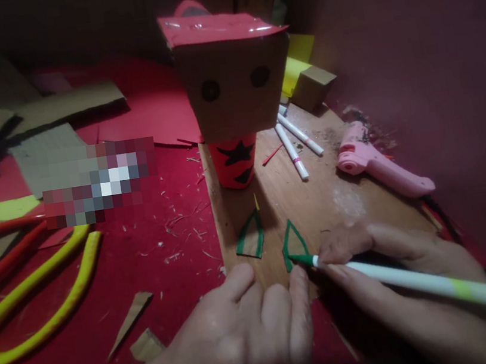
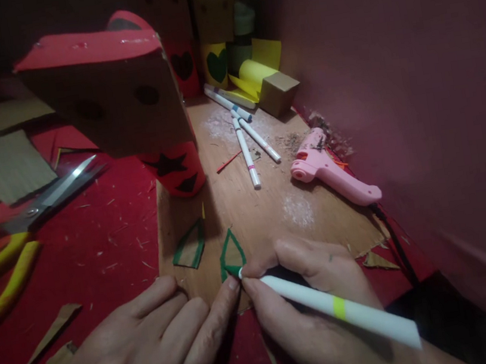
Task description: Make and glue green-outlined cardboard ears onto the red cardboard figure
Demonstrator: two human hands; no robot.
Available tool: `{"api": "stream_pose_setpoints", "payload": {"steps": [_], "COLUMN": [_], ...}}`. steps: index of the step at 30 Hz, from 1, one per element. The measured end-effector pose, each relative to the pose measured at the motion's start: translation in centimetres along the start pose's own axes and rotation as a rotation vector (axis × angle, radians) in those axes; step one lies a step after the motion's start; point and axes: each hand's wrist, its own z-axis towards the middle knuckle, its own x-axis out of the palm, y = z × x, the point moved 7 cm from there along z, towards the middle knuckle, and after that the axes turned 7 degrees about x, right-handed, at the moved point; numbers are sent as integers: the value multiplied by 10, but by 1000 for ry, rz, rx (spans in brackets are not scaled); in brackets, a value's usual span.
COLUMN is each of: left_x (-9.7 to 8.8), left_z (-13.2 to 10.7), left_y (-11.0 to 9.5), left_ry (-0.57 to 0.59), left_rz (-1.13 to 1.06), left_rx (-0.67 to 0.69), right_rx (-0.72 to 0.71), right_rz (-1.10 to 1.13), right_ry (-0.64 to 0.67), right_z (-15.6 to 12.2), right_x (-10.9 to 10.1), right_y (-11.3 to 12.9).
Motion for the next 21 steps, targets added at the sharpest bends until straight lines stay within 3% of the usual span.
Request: {"api": "stream_pose_setpoints", "payload": {"steps": [7,14,21], "left_x": [0,-4,-6], "left_z": [-1,-3,-4], "left_y": [2,7,8], "left_ry": [-13,-19,-62], "left_rz": [-4,-40,-71], "left_rx": [-8,-48,-88], "right_rx": [25,58,49], "right_rz": [35,71,47], "right_ry": [35,-54,-61], "right_z": [3,-1,-1], "right_x": [2,-4,-5], "right_y": [-4,-3,-3]}}
